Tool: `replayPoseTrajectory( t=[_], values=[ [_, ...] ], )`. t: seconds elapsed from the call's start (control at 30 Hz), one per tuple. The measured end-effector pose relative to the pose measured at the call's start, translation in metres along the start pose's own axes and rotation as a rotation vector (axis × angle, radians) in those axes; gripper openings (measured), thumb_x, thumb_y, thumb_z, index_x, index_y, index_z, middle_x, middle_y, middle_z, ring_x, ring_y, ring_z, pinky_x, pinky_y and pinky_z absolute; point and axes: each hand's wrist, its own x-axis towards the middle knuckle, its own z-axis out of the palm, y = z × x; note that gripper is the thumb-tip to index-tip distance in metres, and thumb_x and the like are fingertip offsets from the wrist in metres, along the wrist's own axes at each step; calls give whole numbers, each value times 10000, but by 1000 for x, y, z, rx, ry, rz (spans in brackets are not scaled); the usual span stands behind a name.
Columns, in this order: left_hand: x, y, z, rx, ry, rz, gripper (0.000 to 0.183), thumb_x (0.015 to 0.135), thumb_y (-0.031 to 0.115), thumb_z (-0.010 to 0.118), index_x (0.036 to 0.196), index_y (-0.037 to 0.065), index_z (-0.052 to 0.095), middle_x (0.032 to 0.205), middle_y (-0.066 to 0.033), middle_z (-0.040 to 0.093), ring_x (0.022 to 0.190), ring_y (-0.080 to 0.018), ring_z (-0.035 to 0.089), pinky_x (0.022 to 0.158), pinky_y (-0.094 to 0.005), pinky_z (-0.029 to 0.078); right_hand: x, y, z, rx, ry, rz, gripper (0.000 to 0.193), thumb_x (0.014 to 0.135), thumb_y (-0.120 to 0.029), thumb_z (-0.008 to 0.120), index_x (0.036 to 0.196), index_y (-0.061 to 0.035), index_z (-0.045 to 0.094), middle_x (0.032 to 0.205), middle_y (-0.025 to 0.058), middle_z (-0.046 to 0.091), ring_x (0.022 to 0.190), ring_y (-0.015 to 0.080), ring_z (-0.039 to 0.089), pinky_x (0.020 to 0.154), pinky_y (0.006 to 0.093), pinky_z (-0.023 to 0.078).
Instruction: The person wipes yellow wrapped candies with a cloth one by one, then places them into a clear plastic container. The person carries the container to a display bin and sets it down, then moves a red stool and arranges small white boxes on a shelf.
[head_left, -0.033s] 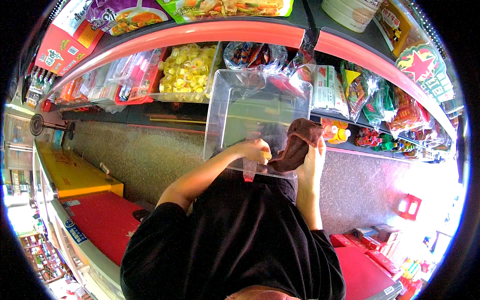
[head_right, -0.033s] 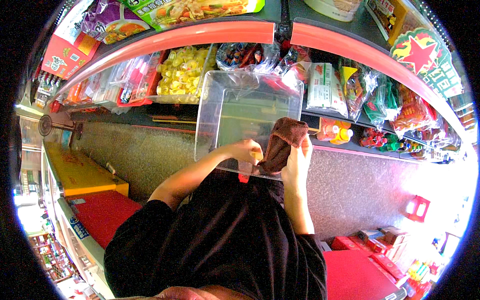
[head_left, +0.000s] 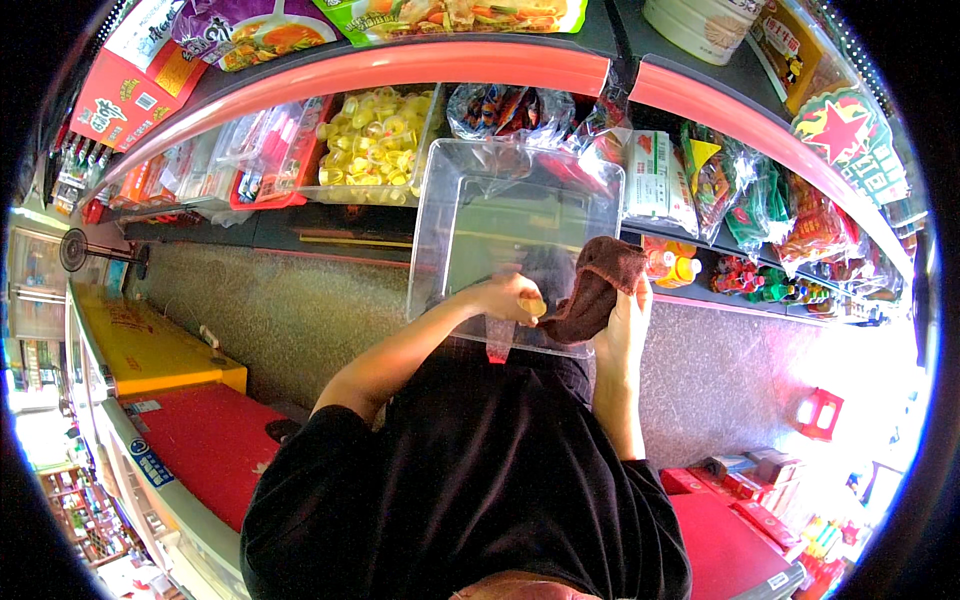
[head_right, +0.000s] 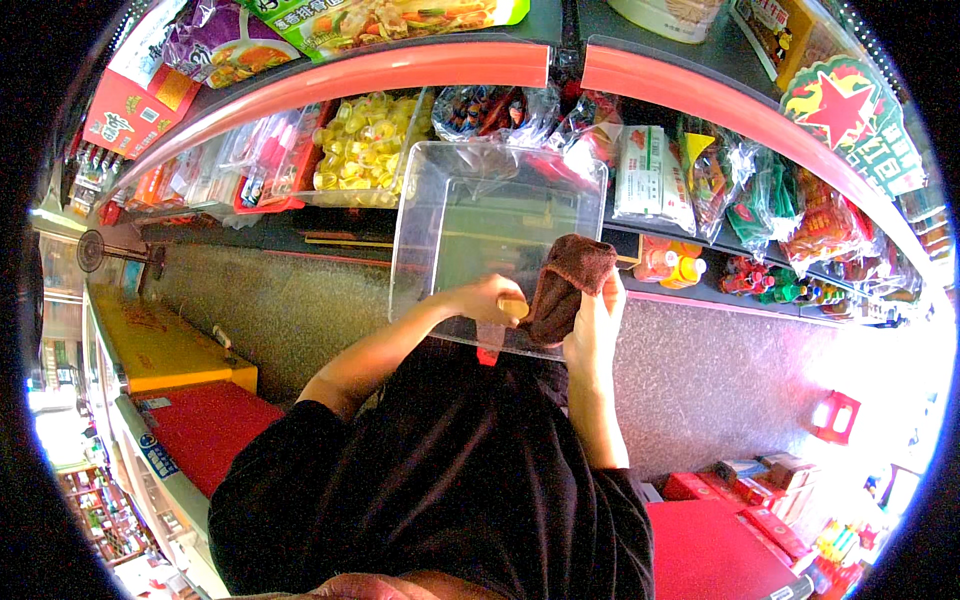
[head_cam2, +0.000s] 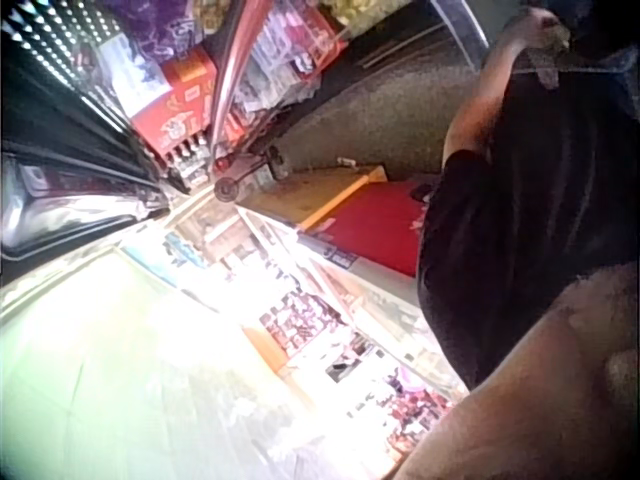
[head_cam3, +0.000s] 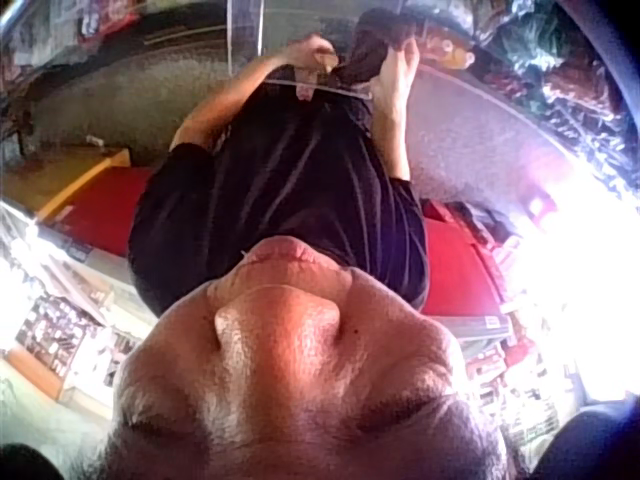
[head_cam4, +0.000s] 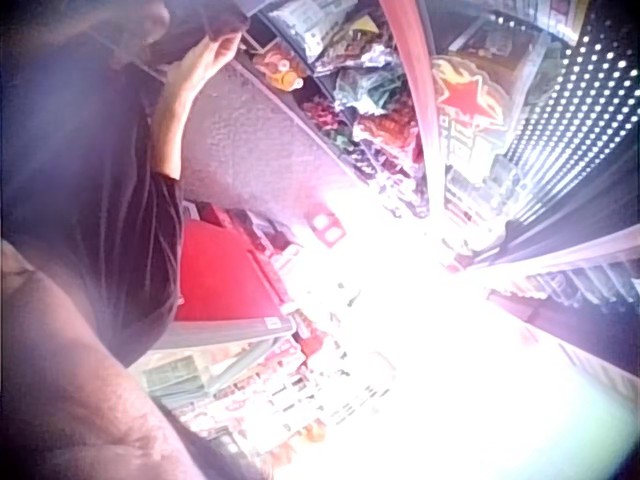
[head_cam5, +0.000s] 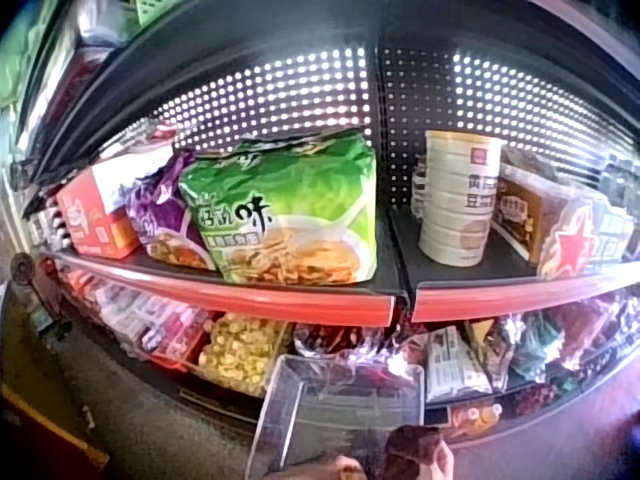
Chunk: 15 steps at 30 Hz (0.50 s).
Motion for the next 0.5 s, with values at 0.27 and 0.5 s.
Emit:
replayPoseTrajectory(
  t=[0.27,0.5],
  values=[
    [-49,87,-25,-130,711,34,403,678,128,763,1020,30,574,891,-54,633,785,-110,591,670,-259,485,-1,9,34,-1047,-242,-334,286,704,-71,667,971,2,595,852,125,549,823,251,554,749,325,438],
    [-56,119,-11,341,952,334,382,657,14,684,999,42,518,945,-169,582,850,-373,579,705,-417,491,-5,31,33,-795,-314,-195,364,765,-89,617,1096,21,514,929,135,577,865,185,549,775,306,438]
  ],
)
